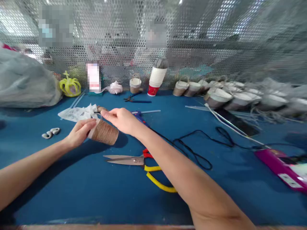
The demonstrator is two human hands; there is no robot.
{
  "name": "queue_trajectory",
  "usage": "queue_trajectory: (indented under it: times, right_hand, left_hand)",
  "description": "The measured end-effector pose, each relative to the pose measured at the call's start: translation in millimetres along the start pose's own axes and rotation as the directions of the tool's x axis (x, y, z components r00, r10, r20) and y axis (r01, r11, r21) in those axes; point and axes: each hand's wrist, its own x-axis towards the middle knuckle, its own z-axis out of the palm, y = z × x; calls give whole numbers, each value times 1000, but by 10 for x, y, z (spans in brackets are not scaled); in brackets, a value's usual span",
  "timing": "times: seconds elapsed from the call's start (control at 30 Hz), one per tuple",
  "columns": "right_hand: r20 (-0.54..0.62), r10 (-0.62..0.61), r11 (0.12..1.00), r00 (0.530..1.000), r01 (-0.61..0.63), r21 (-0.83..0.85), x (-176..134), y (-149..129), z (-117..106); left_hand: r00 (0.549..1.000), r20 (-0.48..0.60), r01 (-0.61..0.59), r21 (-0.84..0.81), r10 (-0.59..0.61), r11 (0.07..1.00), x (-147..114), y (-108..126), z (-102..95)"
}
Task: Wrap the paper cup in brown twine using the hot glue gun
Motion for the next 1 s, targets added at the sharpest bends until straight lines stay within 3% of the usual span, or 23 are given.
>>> queue_trajectory:
  times: [0.13,0.23,0.33,0.43,0.5,0.6,0.77,1.0]
  right_hand:
    - [196,18,998,980,-28,49,-75,29,-131]
    - [383,-20,982,924,-53,179,-138,128,-182]
    - [440,-81,954,894,-58,294,-216,189,-166]
    - [348,-76,974,934,-6,228,-314,136,-114]
    - [194,-62,998,979,55,38,-386,68,-75]
    - [10,-104,975,994,104,-197,-481,9,-10]
    - [-51,-225,923,973,196,-333,-553,83,99]
    - [-74,-332,844,940,261,-469,-554,140,225]
  left_hand:
    - [998,17,-66,28,66,997,-44,64,3]
    - [982,75,-181,104,174,978,-97,145,8]
    - [965,163,-224,118,203,967,-129,201,8]
    - [971,205,-137,74,119,988,-114,197,4]
    - [982,183,-38,-23,42,999,-86,175,7]
    - [987,148,101,-218,-70,971,-48,158,27]
    - [971,152,229,-385,-183,894,-45,184,88]
    - [944,81,325,-411,-321,852,-34,206,153]
